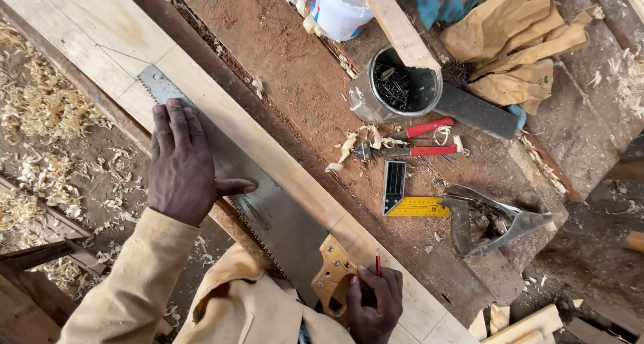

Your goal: The person uses a hand saw and a pencil to draw straight lines on a wooden plank. They then use a try square and a pencil to mark perpendicular lines and measurements on the wood.

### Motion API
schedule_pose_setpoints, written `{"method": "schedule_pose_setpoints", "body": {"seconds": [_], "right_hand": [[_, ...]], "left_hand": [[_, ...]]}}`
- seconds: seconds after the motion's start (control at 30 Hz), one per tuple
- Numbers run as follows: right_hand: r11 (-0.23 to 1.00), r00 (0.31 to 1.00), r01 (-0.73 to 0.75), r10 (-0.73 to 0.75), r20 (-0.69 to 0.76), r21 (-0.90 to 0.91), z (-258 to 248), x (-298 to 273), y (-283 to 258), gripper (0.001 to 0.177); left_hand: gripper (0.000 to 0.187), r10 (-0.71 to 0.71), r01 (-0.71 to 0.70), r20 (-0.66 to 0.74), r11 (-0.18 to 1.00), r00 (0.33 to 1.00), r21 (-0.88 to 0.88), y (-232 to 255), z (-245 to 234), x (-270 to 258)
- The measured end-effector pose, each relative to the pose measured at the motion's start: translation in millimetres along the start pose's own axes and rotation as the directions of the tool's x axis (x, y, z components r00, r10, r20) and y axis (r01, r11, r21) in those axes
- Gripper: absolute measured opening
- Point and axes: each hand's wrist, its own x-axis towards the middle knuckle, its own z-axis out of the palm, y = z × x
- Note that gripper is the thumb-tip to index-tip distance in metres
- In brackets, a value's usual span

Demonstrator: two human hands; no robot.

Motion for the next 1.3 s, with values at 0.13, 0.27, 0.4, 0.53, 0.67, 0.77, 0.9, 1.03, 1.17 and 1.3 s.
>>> {"method": "schedule_pose_setpoints", "body": {"seconds": [0.13, 0.27, 0.4, 0.53, 0.67, 0.77, 0.9, 1.03, 1.17, 1.3], "right_hand": [[0.997, 0.995, 0.072, -0.071, -0.067, 0.019, 5.1, -4.1, 5.6, 0.006], [0.997, 0.997, -0.047, 0.043, -0.065, -0.060, 12.5, -19.8, 23.9, 0.012], [0.986, 0.989, -0.144, 0.141, -0.038, -0.082, 8.9, -22.7, 20.3, 0.017], [0.984, 0.986, -0.166, 0.164, -0.034, -0.068, 9.3, -21.9, 15.9, 0.019], [0.907, 0.908, -0.419, 0.420, 0.000, -0.037, 6.7, -17.6, -2.4, 0.037], [0.890, 0.892, -0.448, 0.451, 0.026, -0.089, 5.1, -13.9, -3.3, 0.038], [0.892, 0.894, -0.439, 0.445, 0.041, -0.111, -1.2, -3.6, -19.7, 0.040], [0.843, 0.854, -0.514, 0.521, 0.003, 0.159, 0.1, 7.4, -14.6, 0.069], [0.864, 0.879, -0.477, 0.474, 0.059, 0.161, -16.4, 49.6, -42.2, 0.035], [0.978, 0.921, -0.206, 0.180, 0.347, 0.038, -21.3, 82.3, -50.0, 0.029]], "left_hand": [[0.150, -0.021, 0.009, 0.051, 0.976, 0.998, 0.218, 1.1, 7.1, 4.7], [0.161, -0.018, 0.011, 0.024, 0.966, 1.000, 0.258, -2.4, 16.5, 6.4], [0.167, -0.055, 0.041, 0.066, 0.980, 0.996, 0.192, 2.6, 19.5, 6.4], [0.167, -0.050, 0.040, 0.036, 0.971, 0.998, 0.235, 4.0, 19.0, 6.2], [0.164, -0.051, 0.025, 0.067, 0.938, 0.996, 0.345, 4.8, 14.0, 6.9], [0.163, -0.023, -0.001, 0.064, 0.932, 0.998, 0.364, 2.8, 15.8, 6.8], [0.160, -0.023, 0.007, 0.048, 0.951, 0.999, 0.310, 0.8, 20.1, 6.2], [0.158, -0.002, 0.001, 0.004, 0.935, 1.000, 0.355, 0.0, 14.2, 1.6], [0.141, -0.008, -0.034, 0.099, 0.907, 0.995, 0.419, 1.3, 8.5, 3.8], [0.153, 0.005, -0.003, -0.005, 0.933, 1.000, 0.361, -0.2, 8.4, 1.3]]}}
